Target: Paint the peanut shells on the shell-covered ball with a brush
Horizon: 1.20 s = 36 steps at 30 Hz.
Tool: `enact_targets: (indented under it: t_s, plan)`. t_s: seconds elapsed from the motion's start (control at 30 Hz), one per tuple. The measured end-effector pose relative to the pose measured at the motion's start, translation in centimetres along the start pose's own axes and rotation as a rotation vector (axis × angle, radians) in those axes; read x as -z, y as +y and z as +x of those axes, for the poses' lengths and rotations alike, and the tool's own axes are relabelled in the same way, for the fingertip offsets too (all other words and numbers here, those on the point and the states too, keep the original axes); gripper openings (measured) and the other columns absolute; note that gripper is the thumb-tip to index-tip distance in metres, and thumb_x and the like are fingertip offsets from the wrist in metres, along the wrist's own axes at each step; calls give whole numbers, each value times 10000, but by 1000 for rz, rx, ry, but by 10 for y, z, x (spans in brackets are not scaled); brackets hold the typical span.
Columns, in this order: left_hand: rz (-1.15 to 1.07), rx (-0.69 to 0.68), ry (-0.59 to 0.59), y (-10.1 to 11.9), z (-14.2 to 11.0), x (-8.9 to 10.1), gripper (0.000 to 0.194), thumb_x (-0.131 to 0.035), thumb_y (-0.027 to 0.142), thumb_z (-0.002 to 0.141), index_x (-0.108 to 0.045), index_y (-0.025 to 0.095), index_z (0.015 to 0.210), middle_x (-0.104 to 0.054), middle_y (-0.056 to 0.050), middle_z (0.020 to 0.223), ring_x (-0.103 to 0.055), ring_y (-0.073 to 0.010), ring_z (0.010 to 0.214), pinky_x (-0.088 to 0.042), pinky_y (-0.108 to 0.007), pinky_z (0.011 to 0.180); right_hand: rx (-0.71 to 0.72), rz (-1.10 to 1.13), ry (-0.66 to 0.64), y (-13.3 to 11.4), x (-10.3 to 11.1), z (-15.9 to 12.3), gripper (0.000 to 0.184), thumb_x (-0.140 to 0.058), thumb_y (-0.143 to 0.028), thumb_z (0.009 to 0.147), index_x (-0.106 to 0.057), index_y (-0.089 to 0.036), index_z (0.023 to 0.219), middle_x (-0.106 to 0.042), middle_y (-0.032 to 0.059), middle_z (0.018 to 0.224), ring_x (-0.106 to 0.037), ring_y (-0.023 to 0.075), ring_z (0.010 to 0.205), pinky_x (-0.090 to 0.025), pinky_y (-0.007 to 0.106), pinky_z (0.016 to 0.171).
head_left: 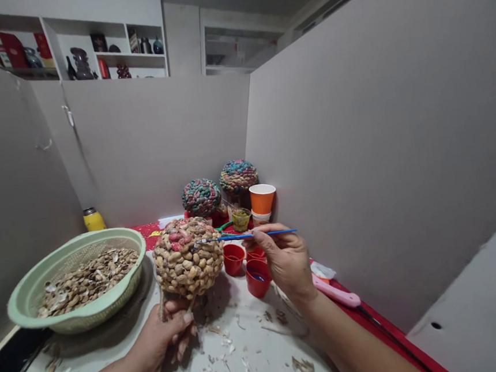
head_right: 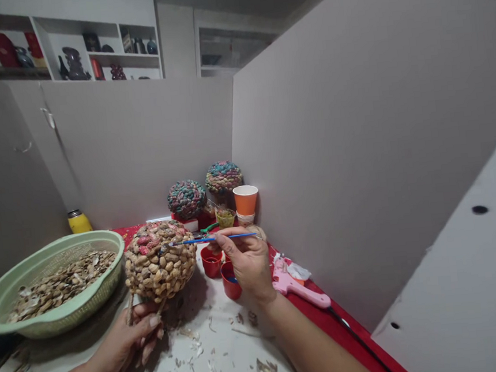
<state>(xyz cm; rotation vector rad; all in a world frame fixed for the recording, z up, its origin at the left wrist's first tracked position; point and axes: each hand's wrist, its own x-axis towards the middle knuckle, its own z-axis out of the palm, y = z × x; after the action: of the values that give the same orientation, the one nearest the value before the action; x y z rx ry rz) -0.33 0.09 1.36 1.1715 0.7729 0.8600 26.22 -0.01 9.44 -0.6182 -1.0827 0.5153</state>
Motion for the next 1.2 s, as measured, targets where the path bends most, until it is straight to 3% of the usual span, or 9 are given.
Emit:
enact_targets:
  t_s: [0.3,0.7,0.87,1.2]
  plan:
    - [-10,7,-8,-3,0,4,400,-856,477,747,-644,139,709,-673,-3,615,-460,-19,315,-326,-135,302,0,9,-30,-4,-8,-9,158,-841,-371,795,-766,-232,806,-789,-7,699,-761,160,584,-639,244,589]
    - [-46,37,5,7,-2,1,393,-882,446,704,-710,125,852,-720,-9,632,-498,-35,314,-349,-127,288,1,28,-36,0,-5,-6,180,-821,-404,812,-758,-237,834,-789,-1,705,-757,169,606,-646,283,609]
    - [-43,34,7,7,-4,-2,394,-892,449,687,-671,128,742,-723,-22,630,-497,-39,317,-336,-135,290,-20,25,-53,-1,-10,-9,201,-843,-410,781,-757,-233,817,-798,7,723,-757,176,588,-661,308,614]
    - [-34,39,21,11,-3,-4,418,-904,450,672,-640,138,758,-726,-18,620,-497,-39,330,-325,-137,311,-36,34,-44,-6,-10,-5,223,-843,-433,771,-738,-240,811,-782,-7,691,-737,164,567,-636,289,577]
